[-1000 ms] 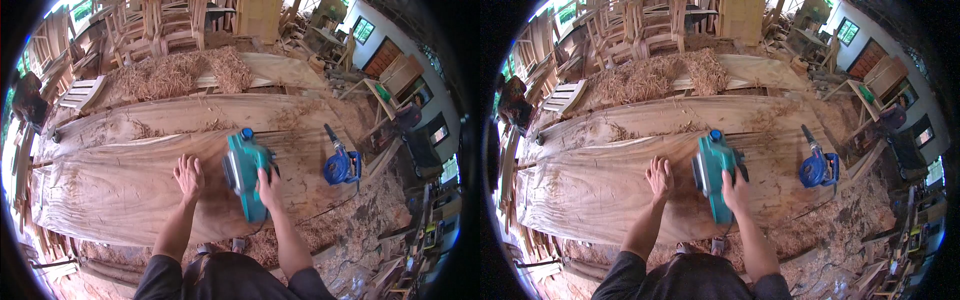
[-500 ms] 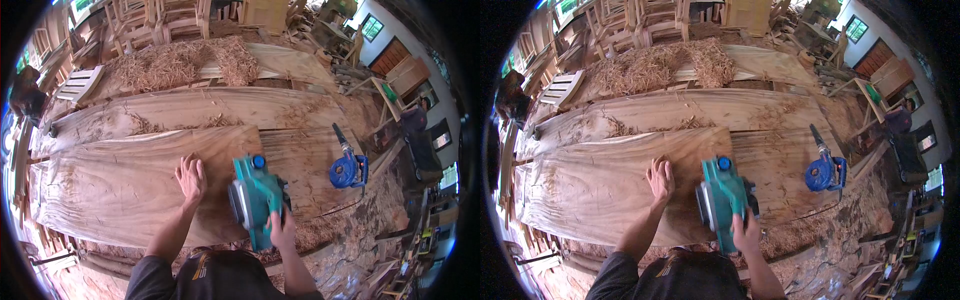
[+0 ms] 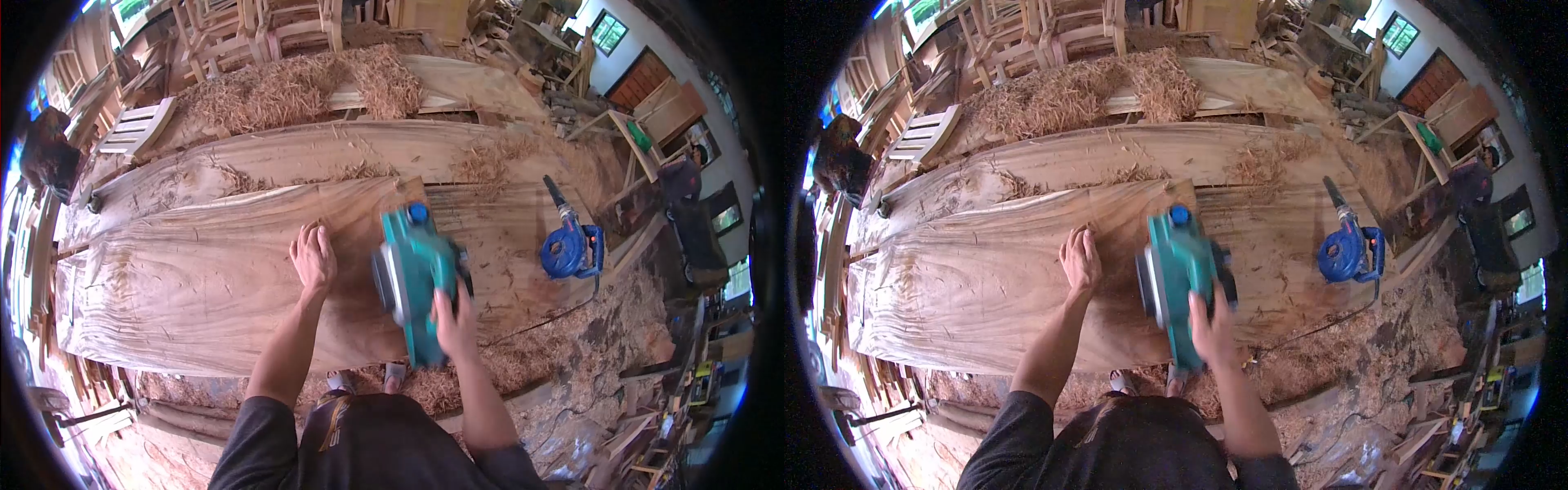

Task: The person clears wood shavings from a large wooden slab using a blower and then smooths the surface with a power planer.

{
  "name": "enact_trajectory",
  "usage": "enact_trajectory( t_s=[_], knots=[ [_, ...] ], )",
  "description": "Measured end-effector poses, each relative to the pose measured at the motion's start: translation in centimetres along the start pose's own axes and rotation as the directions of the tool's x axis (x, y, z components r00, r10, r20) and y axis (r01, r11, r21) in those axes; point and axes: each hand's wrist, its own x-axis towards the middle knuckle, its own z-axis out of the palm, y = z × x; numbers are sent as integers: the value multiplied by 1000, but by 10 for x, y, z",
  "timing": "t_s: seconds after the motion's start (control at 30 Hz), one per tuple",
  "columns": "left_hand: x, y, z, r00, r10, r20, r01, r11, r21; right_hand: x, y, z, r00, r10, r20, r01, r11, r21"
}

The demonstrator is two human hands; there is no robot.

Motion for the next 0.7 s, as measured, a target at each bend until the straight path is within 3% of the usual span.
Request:
enact_trajectory(
  t_s=[0.03, 0.13, 0.27, 0.43, 0.5, 0.63, 0.7],
  knots=[
    [1, -2, -1, 1000, 10, 8, -10, 999, -37, -37, 0, -12, 1000, 3, 8, -3, 998, -64],
    [-5, -14, 4, 998, -2, 55, 8, 994, -107, -135, 40, -44, 999, 35, 18, -36, 999, 23],
    [-1, 0, -2, 996, -64, 68, 69, 995, -72, -158, 44, -49, 994, 109, 16, -109, 993, -35],
    [-1, 1, -2, 994, -108, 35, 112, 983, -146, -87, 25, -18, 1000, -15, -18, 13, 994, -111],
    [-3, 5, -3, 993, -116, 30, 119, 984, -131, -42, 7, -1, 999, -23, -49, 21, 998, -57],
    [1, 8, -2, 994, -97, 47, 100, 993, -55, 81, -5, 36, 998, -13, -58, 1, 977, -215],
    [3, 10, -7, 991, -107, 82, 113, 991, -74, 146, -11, 48, 996, -85, -7, 82, 973, -214]
  ],
)
